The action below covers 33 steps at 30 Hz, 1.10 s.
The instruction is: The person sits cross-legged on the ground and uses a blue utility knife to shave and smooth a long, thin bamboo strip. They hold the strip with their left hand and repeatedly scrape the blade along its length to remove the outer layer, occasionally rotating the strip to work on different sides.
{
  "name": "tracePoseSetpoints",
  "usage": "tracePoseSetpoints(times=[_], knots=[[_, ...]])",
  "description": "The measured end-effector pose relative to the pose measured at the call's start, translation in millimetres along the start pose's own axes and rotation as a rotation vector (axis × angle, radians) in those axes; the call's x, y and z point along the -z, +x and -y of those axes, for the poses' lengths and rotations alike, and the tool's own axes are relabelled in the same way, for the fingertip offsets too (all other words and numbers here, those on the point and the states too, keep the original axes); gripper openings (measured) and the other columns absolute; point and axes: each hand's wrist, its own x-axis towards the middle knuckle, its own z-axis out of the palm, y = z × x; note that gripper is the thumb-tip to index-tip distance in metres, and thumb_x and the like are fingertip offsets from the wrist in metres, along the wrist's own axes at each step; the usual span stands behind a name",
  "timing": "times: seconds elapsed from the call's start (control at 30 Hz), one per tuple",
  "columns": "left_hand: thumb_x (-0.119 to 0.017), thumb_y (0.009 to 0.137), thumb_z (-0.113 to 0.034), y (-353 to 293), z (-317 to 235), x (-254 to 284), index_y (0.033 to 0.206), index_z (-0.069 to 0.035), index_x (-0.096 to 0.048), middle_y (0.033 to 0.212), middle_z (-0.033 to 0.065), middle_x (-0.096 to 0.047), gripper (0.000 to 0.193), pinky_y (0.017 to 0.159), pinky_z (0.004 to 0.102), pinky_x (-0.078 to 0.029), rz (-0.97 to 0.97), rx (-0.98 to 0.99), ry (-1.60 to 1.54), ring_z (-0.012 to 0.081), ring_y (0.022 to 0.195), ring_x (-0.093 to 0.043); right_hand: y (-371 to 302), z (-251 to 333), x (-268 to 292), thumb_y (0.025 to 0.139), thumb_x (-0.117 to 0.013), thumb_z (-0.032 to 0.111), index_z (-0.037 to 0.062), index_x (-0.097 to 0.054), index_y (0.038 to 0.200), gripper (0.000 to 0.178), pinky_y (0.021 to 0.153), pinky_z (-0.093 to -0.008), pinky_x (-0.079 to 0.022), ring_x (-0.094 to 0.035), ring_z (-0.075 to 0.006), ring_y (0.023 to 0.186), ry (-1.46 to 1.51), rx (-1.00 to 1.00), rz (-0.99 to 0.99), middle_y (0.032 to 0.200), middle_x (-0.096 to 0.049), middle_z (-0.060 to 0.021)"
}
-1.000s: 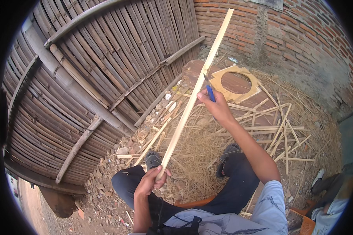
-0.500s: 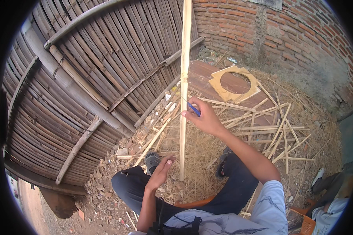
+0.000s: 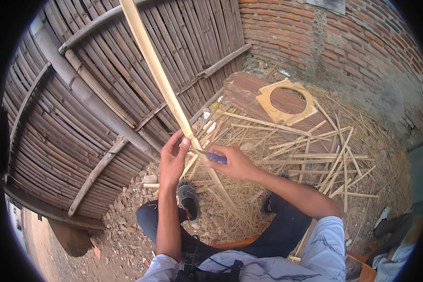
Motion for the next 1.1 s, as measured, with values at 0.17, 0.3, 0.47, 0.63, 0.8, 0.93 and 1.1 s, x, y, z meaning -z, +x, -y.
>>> tracePoseSetpoints(times=[0.17, 0.3, 0.47, 0.63, 0.8, 0.93, 1.1], knots=[[-0.072, 0.11, -0.02, 4, 0, -9, 0.142, 0.0, -0.069, 0.125, 0.0089, -0.075, 0.038, 0.1, 0.0305, -0.053, 0.077, -0.048, -0.066, 0.0139, 0.114, -0.067, 2, -9, 2, 0.097, -0.087, 0.032, 0.0034, -0.07, 0.108, 0.035, 0.061, -0.0327, -0.04, -0.046, -0.0105, 0.065, -0.009, 0.033, -0.012, 0.072, -0.059, -0.0024], [-0.071, 0.111, -0.02, 8, -5, -19, 0.139, 0.001, -0.071, 0.119, 0.0043, -0.074, 0.036, 0.098, 0.0288, -0.053, 0.113, -0.044, -0.012, 0.0103, 0.109, -0.065, 1, -16, 4, 0.096, -0.086, 0.035, 0.0007, -0.072, 0.113, 0.041, 0.062, -0.0351, -0.045, -0.054, -0.0141, 0.065, -0.073, 0.008, -0.003, 0.075, -0.065, -0.0072], [-0.072, 0.11, -0.02, 18, -3, -22, 0.132, 0.001, -0.075, 0.11, -0.0002, -0.075, 0.03, 0.088, 0.0254, -0.052, 0.141, -0.017, 0.042, 0.0061, 0.099, -0.063, 2, -14, 0, 0.095, -0.086, 0.038, 0.0003, -0.074, 0.121, 0.047, 0.063, -0.0369, -0.049, -0.062, -0.0181, 0.067, -0.08, 0.027, -0.093, 0.083, -0.074, -0.0128], [-0.069, 0.111, -0.025, 27, -10, -26, 0.119, -0.001, -0.078, 0.106, -0.0002, -0.076, 0.027, 0.079, 0.0263, -0.049, 0.156, -0.158, 0.215, 0.0066, 0.089, -0.058, 4, -15, 5, 0.094, -0.087, 0.039, 0.0009, -0.075, 0.121, 0.048, 0.066, -0.0384, -0.053, -0.07, -0.02, 0.071, -0.099, -0.055, -0.109, 0.089, -0.078, -0.0132], [-0.064, 0.114, -0.026, 37, -11, -25, 0.118, -0.004, -0.076, 0.101, 0.0008, -0.074, 0.026, 0.08, 0.0279, -0.048, 0.035, -0.173, 0.102, 0.0079, 0.091, -0.059, 8, -24, 7, 0.094, -0.087, 0.042, 0.0034, -0.075, 0.121, 0.049, 0.075, -0.0379, -0.057, -0.075, -0.021, 0.08, -0.062, 0.081, -0.093, 0.094, -0.08, -0.011], [-0.05, 0.12, -0.026, 46, -13, -7, 0.125, -0.004, -0.067, 0.104, 0.0041, -0.072, 0.028, 0.092, 0.0321, -0.054, 0.008, -0.156, -0.018, 0.0123, 0.096, -0.065, 8, -21, 10, 0.098, -0.082, 0.046, 0.0046, -0.075, 0.119, 0.047, 0.082, -0.0384, -0.058, -0.077, -0.0224, 0.086, -0.096, 0.138, -0.117, 0.095, -0.08, -0.0095], [-0.042, 0.122, -0.03, 54, -22, 4, 0.13, -0.008, -0.054, 0.091, 0.0035, -0.065, 0.026, 0.068, 0.0294, -0.057, 0.003, -0.243, -0.298, 0.0102, 0.076, -0.063, 11, -16, 34, 0.105, -0.068, 0.057, 0.0033, -0.075, 0.114, 0.055, 0.07, -0.0366, -0.051, -0.067, -0.0177, 0.074, -0.015, -0.001, -0.129, 0.08, -0.071, -0.0055]])
